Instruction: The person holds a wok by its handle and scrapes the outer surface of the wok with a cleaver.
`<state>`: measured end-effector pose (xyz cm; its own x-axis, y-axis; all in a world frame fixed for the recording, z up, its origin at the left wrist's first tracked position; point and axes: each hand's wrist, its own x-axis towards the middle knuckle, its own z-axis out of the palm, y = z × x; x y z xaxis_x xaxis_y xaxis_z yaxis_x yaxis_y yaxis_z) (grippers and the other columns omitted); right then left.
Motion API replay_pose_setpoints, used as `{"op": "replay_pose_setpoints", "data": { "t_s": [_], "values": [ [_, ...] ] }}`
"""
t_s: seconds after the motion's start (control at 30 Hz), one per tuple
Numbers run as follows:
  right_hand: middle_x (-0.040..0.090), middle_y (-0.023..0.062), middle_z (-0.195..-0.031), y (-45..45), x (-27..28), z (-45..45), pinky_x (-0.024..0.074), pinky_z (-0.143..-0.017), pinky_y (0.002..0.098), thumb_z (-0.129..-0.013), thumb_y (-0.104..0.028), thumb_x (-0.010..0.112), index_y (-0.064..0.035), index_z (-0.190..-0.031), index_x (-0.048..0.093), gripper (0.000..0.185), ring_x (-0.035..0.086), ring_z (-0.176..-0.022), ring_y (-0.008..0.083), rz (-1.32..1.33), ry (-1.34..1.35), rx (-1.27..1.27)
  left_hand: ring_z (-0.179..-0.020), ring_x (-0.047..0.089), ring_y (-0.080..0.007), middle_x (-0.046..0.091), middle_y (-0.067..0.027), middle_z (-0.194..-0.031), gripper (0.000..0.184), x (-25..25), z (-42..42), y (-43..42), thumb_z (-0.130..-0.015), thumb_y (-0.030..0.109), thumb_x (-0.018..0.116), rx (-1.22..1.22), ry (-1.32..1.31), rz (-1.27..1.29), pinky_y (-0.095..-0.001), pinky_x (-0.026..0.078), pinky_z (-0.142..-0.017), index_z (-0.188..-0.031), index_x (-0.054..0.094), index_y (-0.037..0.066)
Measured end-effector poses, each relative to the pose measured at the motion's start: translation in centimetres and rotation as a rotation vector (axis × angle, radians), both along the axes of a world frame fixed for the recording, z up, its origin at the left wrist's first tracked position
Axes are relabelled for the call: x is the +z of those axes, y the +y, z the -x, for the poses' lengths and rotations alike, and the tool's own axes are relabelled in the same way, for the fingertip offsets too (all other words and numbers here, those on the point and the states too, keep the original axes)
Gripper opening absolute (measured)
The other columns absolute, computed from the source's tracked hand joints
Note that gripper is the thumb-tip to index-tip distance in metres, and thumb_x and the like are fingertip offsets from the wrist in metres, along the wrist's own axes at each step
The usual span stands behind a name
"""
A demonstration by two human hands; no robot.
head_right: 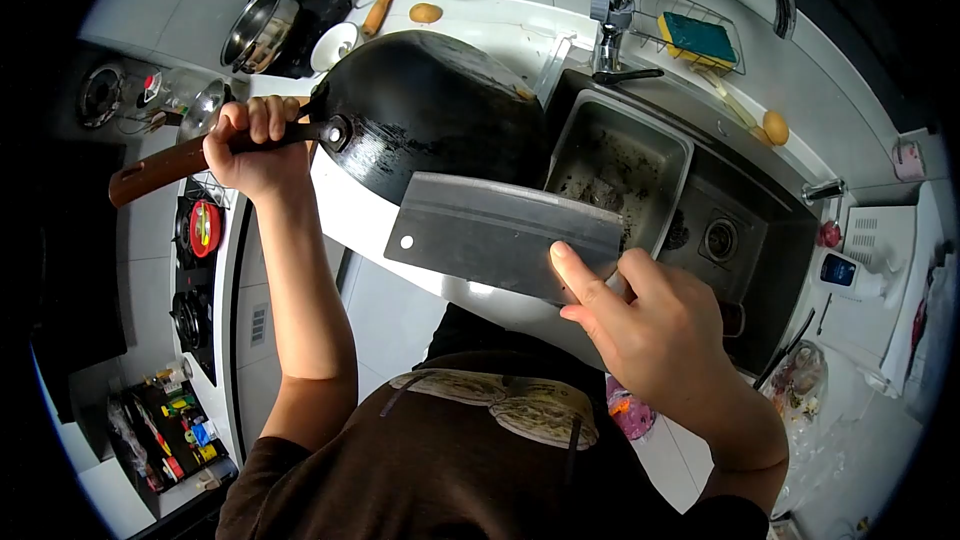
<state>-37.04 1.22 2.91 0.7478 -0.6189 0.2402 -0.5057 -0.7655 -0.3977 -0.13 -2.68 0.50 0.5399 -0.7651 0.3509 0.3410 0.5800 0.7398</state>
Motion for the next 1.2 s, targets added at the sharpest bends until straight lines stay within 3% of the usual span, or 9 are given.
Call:
{"op": "replay_pose_setpoints", "data": {
  "t_s": [0.2,0.27,0.43,0.53,0.63,0.7,0.83,0.9,1.2],
  "values": [
    [0.035,0.0027,-0.066,0.05,0.25,0.11,0.0349,-0.043,0.0264,-0.072,-0.021,0.070,-0.0088,-0.117,0.060,0.047,0.042,-0.050,0.0127,0.000,0.029,0.004,-0.047,0.033,-0.0135,0.034,0.0008,-0.048,0.021,-0.12,0.09,0.03,-0.072,0.032,0.046,0.006,0.003,0.023,-0.0311,0.034,-0.058,-0.061,0.044,0.013],
    [0.036,0.0028,-0.066,0.07,0.28,0.13,0.0343,-0.043,0.0265,-0.072,-0.022,0.070,-0.0090,-0.117,0.060,0.047,0.041,-0.050,0.0129,0.009,0.036,0.002,-0.045,0.028,-0.0152,0.033,-0.0018,-0.047,0.017,0.13,0.41,0.04,-0.070,0.024,0.045,0.032,0.069,0.036,-0.0315,0.031,-0.054,-0.059,0.040,0.012],
    [0.035,0.0028,-0.065,-0.03,0.26,0.17,0.0323,-0.043,0.0268,-0.072,-0.022,0.070,-0.0098,-0.117,0.061,0.047,0.039,-0.050,0.0136,0.048,0.047,0.002,-0.045,0.028,-0.0151,0.033,-0.0018,-0.047,0.018,0.17,0.44,0.07,-0.070,0.024,0.045,0.033,0.058,0.029,-0.0315,0.030,-0.053,-0.058,0.040,0.011],
    [0.039,0.0046,-0.067,-0.02,0.37,0.12,0.0332,-0.045,0.0272,-0.067,-0.017,0.071,-0.0070,-0.114,0.062,0.049,0.038,-0.051,0.0151,0.031,0.050,-0.010,-0.045,0.028,-0.0151,0.032,-0.0018,-0.047,0.018,0.13,0.39,0.08,-0.070,0.024,0.045,0.038,0.063,0.026,-0.0315,0.030,-0.053,-0.058,0.040,0.011],
    [0.034,0.0026,-0.065,-0.06,0.18,0.20,0.0315,-0.044,0.0276,-0.072,-0.022,0.070,-0.0105,-0.116,0.061,0.047,0.037,-0.050,0.0140,0.060,0.056,0.001,-0.045,0.028,-0.0151,0.032,-0.0018,-0.047,0.018,0.13,0.44,0.09,-0.070,0.024,0.045,0.042,0.070,0.026,-0.0315,0.030,-0.053,-0.058,0.039,0.011],
    [0.038,0.0046,-0.067,-0.03,0.41,0.08,0.0333,-0.045,0.0273,-0.066,-0.017,0.072,-0.0068,-0.114,0.062,0.050,0.038,-0.051,0.0150,0.039,0.045,-0.005,-0.045,0.028,-0.0152,0.032,-0.0017,-0.047,0.018,0.16,0.49,0.08,-0.070,0.024,0.045,0.046,0.071,0.025,-0.0315,0.030,-0.053,-0.058,0.039,0.011],
    [0.038,0.0046,-0.067,0.07,0.46,0.06,0.0336,-0.045,0.0276,-0.066,-0.016,0.072,-0.0068,-0.114,0.062,0.049,0.038,-0.051,0.0151,0.023,0.032,-0.010,-0.046,0.030,-0.0145,0.032,-0.0006,-0.048,0.018,-0.01,0.19,0.13,-0.070,0.027,0.045,0.029,0.026,0.014,-0.0312,0.032,-0.056,-0.059,0.041,0.012],
    [0.036,0.0035,-0.067,0.10,0.36,0.16,0.0349,-0.045,0.0282,-0.072,-0.021,0.070,-0.0093,-0.118,0.060,0.049,0.042,-0.052,0.0153,0.010,0.059,0.005,-0.047,0.033,-0.0138,0.033,0.0005,-0.049,0.019,-0.11,0.03,0.13,-0.070,0.030,0.044,0.015,-0.016,0.006,-0.0307,0.034,-0.058,-0.061,0.044,0.013],
    [0.036,0.0036,-0.067,0.19,0.27,0.29,0.0352,-0.044,0.0276,-0.071,-0.021,0.071,-0.0088,-0.119,0.059,0.051,0.042,-0.051,0.0146,-0.015,0.063,0.006,-0.046,0.033,-0.0140,0.033,0.0004,-0.048,0.019,-0.16,0.08,0.27,-0.071,0.029,0.043,0.013,-0.002,0.010,-0.0312,0.034,-0.058,-0.061,0.043,0.013]
  ]
}}
